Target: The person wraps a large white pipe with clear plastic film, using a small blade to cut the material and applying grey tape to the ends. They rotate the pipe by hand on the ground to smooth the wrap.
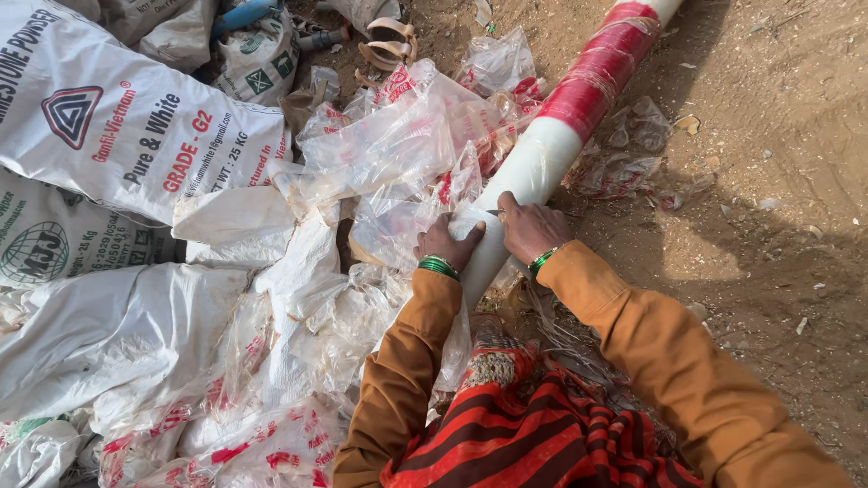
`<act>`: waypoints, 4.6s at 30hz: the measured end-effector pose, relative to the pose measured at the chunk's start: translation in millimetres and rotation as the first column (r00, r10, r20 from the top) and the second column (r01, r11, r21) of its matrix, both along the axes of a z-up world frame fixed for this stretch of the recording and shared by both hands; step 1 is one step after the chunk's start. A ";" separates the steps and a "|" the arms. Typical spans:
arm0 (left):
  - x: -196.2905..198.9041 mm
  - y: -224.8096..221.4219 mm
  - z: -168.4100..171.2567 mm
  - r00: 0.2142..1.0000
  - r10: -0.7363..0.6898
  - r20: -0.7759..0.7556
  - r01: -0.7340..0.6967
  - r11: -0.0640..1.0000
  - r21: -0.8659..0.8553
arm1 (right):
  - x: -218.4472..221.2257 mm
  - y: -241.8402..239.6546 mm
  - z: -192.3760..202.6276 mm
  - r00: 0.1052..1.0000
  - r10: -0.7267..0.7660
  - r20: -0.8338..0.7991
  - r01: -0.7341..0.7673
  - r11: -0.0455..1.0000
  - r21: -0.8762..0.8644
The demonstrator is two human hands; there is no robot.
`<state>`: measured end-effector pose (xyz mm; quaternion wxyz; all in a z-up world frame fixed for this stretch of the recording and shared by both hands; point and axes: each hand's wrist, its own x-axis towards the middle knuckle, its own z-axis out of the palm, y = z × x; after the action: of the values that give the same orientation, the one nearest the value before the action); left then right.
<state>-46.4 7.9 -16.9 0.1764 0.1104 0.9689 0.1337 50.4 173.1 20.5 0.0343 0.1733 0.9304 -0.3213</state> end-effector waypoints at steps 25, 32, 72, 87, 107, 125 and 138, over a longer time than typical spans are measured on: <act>31.4 25.4 9.3 0.920 -0.074 -0.385 0.317 0.717 0.620 | 23.2 33.3 0.0 0.996 0.072 0.045 -0.079 0.981 0.179; 38.9 10.7 4.5 0.833 -0.211 -0.512 0.500 0.683 0.532 | 85.7 14.2 -7.4 0.974 0.064 0.215 -0.097 0.984 0.146; 32.1 34.5 15.8 0.905 -0.109 -0.411 0.268 0.897 0.353 | 38.5 5.6 -3.4 0.998 -0.045 -0.040 0.050 0.991 0.127; 2.7 21.9 -3.2 0.905 -0.175 -0.387 0.336 0.852 0.401 | 37.8 -7.7 -7.8 1.000 -0.026 0.014 0.024 0.987 0.162; 15.1 48.2 -1.4 0.800 -0.092 -0.593 0.230 0.960 0.161 | -5.4 18.2 -14.9 0.986 0.169 -0.008 -0.158 0.938 0.309; 17.7 27.1 -6.9 0.831 -0.206 -0.517 0.481 0.733 0.481 | 49.1 -2.8 -20.6 0.999 0.002 0.034 -0.009 0.982 0.188; 20.9 -13.1 23.3 0.983 -0.118 0.144 -0.077 0.445 0.892 | -5.0 -10.1 -41.5 0.864 -0.106 -0.492 -0.164 0.864 -0.475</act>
<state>-25.5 -5.3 6.4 0.1824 0.1855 0.7307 0.6312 45.3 163.0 -21.0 -0.1601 0.0542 0.7932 -0.5851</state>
